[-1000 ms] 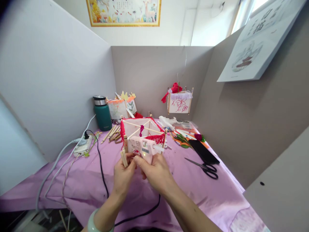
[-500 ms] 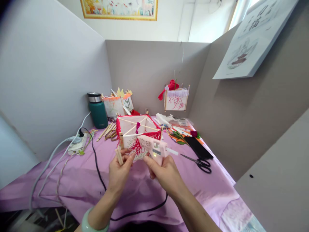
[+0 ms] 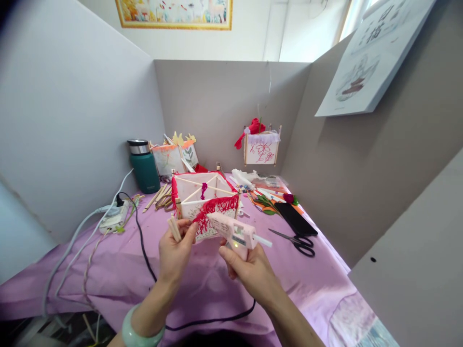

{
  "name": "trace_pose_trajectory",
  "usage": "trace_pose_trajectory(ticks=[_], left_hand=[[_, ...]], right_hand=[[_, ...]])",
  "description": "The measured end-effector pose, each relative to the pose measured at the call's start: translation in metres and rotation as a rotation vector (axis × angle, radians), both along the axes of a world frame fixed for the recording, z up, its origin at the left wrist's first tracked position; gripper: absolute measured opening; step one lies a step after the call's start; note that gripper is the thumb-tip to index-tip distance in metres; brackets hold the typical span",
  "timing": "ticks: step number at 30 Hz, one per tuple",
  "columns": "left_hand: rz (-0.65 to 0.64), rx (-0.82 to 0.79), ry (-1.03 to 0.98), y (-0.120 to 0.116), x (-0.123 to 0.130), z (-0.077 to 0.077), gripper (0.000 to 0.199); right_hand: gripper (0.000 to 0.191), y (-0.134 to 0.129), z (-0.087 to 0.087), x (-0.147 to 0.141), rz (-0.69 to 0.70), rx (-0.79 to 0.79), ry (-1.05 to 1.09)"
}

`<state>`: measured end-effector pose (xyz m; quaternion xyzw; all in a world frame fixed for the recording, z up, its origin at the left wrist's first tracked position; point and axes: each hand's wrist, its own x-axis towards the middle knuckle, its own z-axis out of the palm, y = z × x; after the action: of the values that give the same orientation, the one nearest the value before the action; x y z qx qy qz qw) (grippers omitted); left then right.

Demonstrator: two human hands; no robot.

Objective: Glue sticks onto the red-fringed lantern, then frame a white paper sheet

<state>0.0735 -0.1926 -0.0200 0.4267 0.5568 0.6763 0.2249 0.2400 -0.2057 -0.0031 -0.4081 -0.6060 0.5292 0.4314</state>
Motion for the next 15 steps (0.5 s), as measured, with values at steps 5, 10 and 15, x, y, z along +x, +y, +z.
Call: trace_pose_trajectory(ticks=[5, 10, 15], left_hand=[[0.054, 0.076, 0.108, -0.005, -0.014, 0.011, 0.023], [0.111, 0.103, 0.210, -0.003, -0.020, 0.021, 0.021], [0.168, 0.116, 0.265, 0.000, -0.020, 0.026, 0.020]], right_hand=[[0.036, -0.002, 0.002, -0.008, 0.031, -0.002, -0.010], [0.032, 0.004, 0.004, -0.019, 0.047, 0.033, -0.013], [0.029, 0.011, 0.005, -0.028, 0.084, 0.054, -0.004]])
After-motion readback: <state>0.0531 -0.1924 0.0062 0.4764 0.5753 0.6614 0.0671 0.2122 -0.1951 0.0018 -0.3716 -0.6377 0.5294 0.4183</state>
